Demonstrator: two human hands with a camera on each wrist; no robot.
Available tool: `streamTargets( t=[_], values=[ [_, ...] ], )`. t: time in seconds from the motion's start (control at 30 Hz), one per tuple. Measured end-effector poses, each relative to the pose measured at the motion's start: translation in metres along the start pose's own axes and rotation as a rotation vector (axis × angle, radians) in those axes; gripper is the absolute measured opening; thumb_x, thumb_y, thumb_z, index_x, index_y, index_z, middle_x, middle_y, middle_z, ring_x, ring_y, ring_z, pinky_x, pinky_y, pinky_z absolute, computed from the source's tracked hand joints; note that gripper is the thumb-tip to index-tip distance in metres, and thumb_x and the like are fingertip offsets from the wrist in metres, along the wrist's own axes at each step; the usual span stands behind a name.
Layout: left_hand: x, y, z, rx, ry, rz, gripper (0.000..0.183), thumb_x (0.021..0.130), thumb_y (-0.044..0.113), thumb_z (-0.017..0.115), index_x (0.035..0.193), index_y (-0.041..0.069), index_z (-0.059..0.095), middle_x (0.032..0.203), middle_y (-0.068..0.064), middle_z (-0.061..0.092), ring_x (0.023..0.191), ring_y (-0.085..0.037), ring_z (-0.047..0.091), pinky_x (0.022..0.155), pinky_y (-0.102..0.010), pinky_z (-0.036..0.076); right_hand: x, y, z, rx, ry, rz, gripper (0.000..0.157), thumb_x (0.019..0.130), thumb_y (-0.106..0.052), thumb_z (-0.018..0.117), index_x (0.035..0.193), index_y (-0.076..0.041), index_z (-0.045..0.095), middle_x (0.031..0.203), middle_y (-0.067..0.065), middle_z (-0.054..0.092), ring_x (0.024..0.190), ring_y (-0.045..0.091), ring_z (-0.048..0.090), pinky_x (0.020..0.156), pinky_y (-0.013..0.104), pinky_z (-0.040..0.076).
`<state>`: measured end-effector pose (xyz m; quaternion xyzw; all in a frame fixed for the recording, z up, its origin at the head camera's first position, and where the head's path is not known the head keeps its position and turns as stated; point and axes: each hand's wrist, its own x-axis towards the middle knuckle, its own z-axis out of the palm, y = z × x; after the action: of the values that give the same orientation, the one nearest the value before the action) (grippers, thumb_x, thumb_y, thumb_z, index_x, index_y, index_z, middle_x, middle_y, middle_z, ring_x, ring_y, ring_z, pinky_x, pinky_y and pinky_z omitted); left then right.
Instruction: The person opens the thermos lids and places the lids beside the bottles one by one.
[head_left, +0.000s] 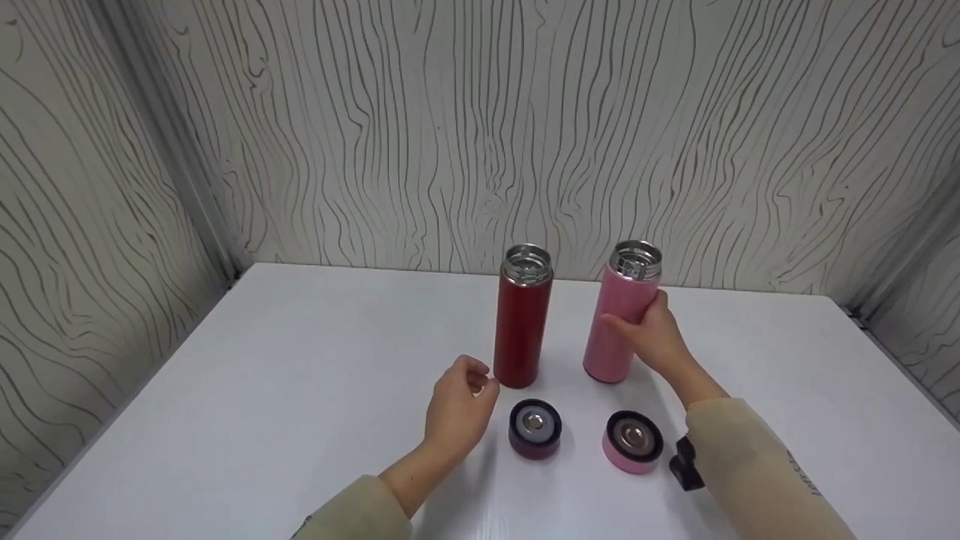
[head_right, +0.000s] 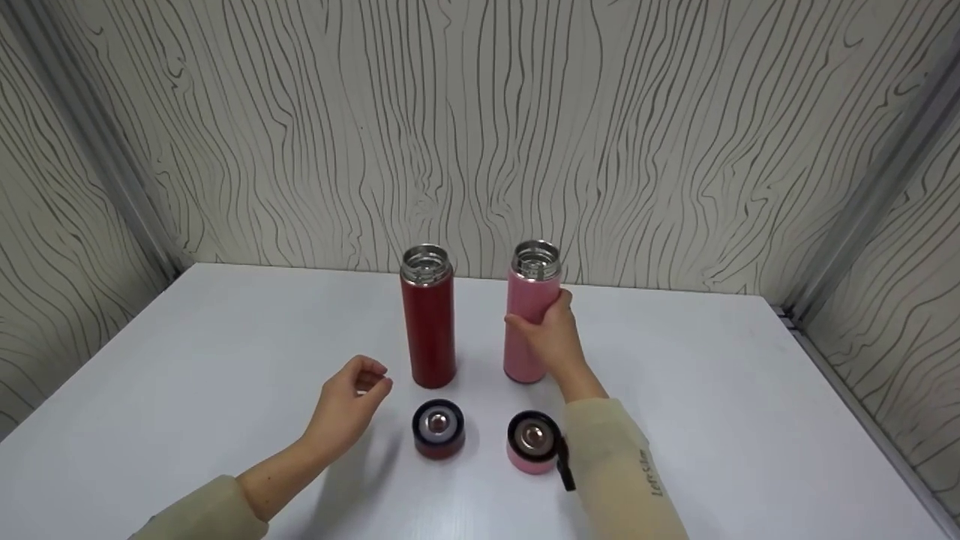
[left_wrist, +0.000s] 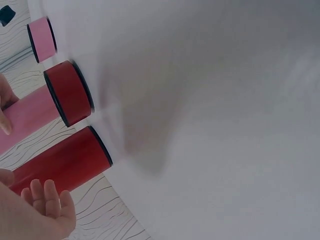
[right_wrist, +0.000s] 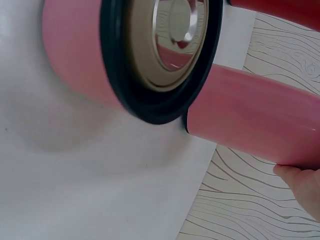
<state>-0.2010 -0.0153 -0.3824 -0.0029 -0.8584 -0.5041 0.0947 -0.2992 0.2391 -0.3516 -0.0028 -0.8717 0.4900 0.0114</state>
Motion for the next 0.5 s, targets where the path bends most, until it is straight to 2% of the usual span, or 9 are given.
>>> streamTargets(
  t=[0.17,0.33,0.5],
  values=[
    [0.000,0.000,0.000,0.013,-0.002,0.020,0.012,0.087,0.014,0.057,0.097,0.008,0.056,0.087,-0.002,0.059,0.085,-0.014,0.055,0.075,-0.030,0.047,-0.003,0.002,-0.007,-0.018,-0.002,0.002,0.087,0.088,-0.031,0.064,0.140,0.007,0.005,0.144,0.029,0.028,0.137,0.040,0.029,0.113,0.050,0.024],
    [0.001,-0.001,0.000,0.031,0.010,0.041,0.013,0.087,0.014,0.057,0.098,0.007,0.056,0.091,-0.005,0.060,0.088,-0.017,0.056,0.078,-0.033,0.048,-0.005,-0.002,-0.008,-0.109,-0.015,0.026,0.100,0.085,-0.044,0.064,0.142,0.008,0.000,0.147,0.031,0.023,0.138,0.041,0.025,0.113,0.052,0.023],
    [0.003,-0.001,0.001,0.102,0.004,0.080,0.019,0.088,0.018,0.058,0.103,0.006,0.055,0.101,-0.008,0.059,0.100,-0.023,0.057,0.087,-0.038,0.049,-0.018,-0.010,0.000,-0.248,0.084,0.009,0.107,0.084,-0.058,0.056,0.145,0.008,-0.002,0.149,0.033,0.014,0.139,0.045,0.018,0.112,0.057,0.021]
  ],
)
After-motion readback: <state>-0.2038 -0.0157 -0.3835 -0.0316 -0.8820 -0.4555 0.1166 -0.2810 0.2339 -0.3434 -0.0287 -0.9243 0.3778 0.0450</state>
